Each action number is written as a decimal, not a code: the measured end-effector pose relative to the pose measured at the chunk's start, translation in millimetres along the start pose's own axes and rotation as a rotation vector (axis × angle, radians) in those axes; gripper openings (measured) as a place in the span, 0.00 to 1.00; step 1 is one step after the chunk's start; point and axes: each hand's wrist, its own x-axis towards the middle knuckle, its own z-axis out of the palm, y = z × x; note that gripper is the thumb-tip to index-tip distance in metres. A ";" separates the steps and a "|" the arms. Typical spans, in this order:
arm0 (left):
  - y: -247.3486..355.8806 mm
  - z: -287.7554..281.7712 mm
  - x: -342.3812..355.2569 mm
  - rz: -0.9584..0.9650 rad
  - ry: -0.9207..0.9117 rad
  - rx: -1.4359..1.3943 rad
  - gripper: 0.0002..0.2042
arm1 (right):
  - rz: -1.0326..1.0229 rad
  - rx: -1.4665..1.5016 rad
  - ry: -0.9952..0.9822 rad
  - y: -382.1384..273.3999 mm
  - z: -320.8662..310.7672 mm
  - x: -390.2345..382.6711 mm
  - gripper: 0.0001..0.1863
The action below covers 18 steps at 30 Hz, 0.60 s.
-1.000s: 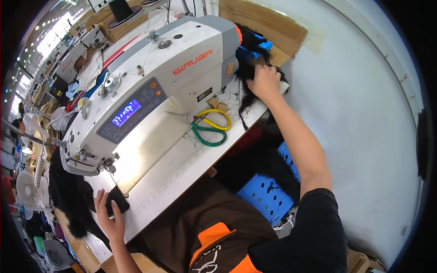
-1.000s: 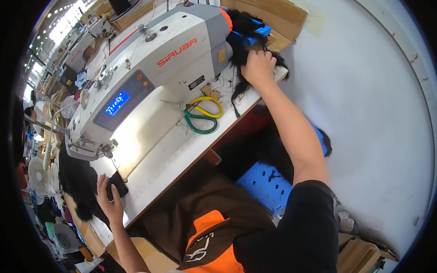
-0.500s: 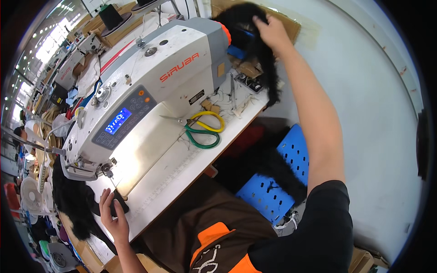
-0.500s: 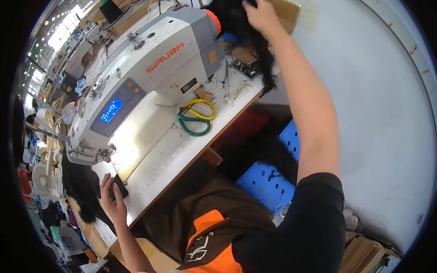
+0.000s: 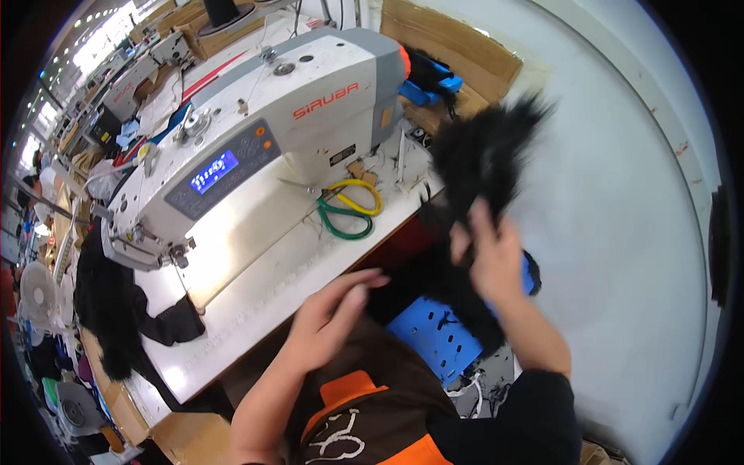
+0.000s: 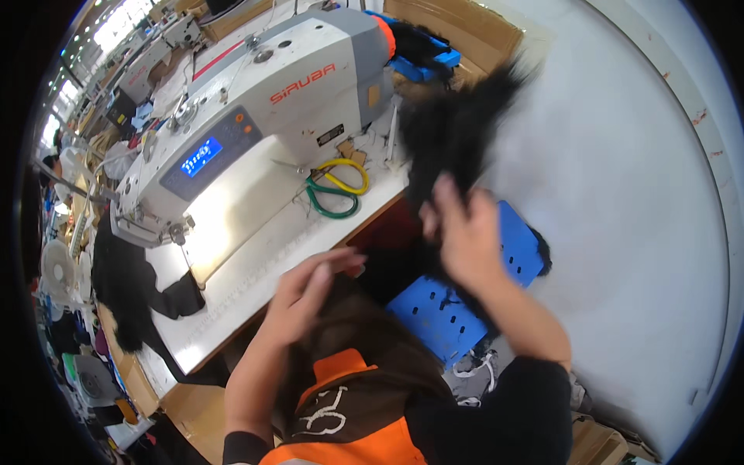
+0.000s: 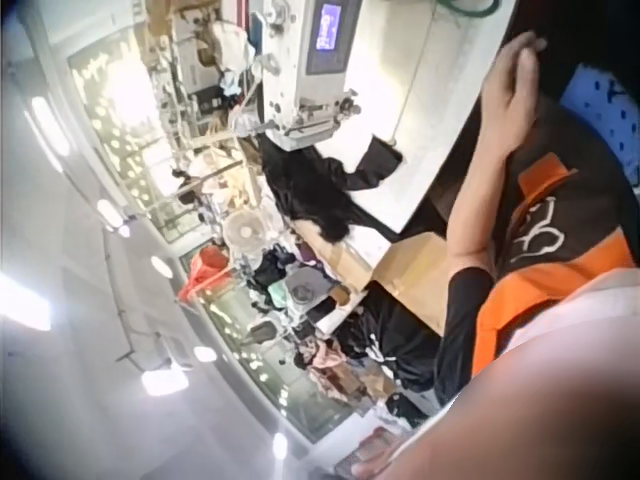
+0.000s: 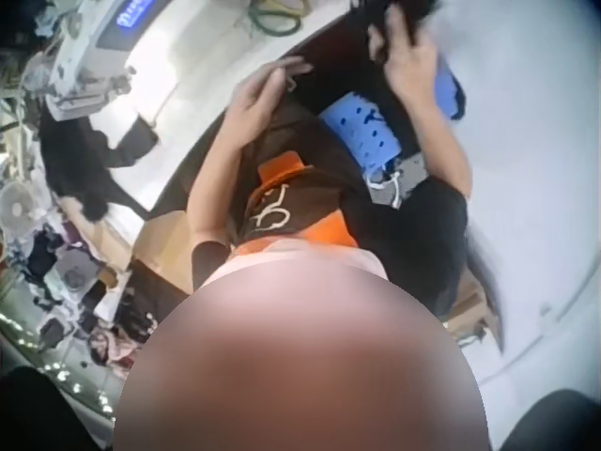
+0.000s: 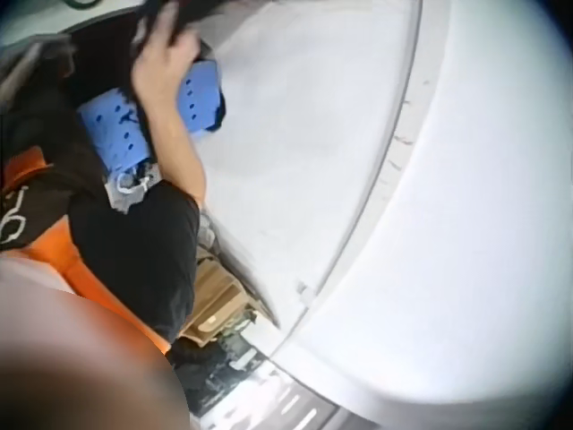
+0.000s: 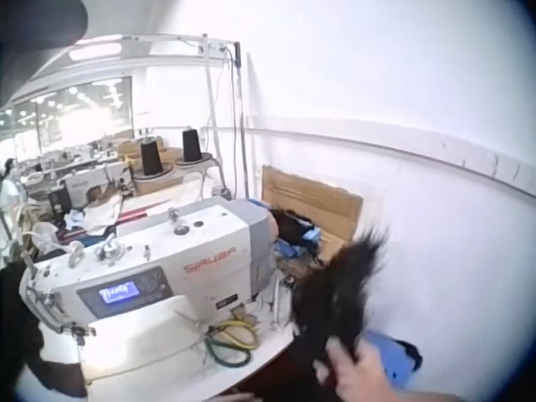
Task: Sewing faux fur trim onto black fabric using an industrial sewing machine and trimming it with scissors.
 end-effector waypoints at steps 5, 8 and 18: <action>-24.5 54.2 60.8 -0.512 -0.103 -0.661 0.20 | 0.176 -0.036 -0.527 113.3 9.1 -105.0 0.12; -41.6 58.6 68.0 -0.471 -0.061 -0.626 0.17 | 0.280 -0.089 -0.690 155.3 3.2 -145.1 0.09; -50.9 53.3 19.9 -0.280 0.025 -0.796 0.13 | 0.170 -0.183 -0.766 159.8 -25.7 -121.5 0.19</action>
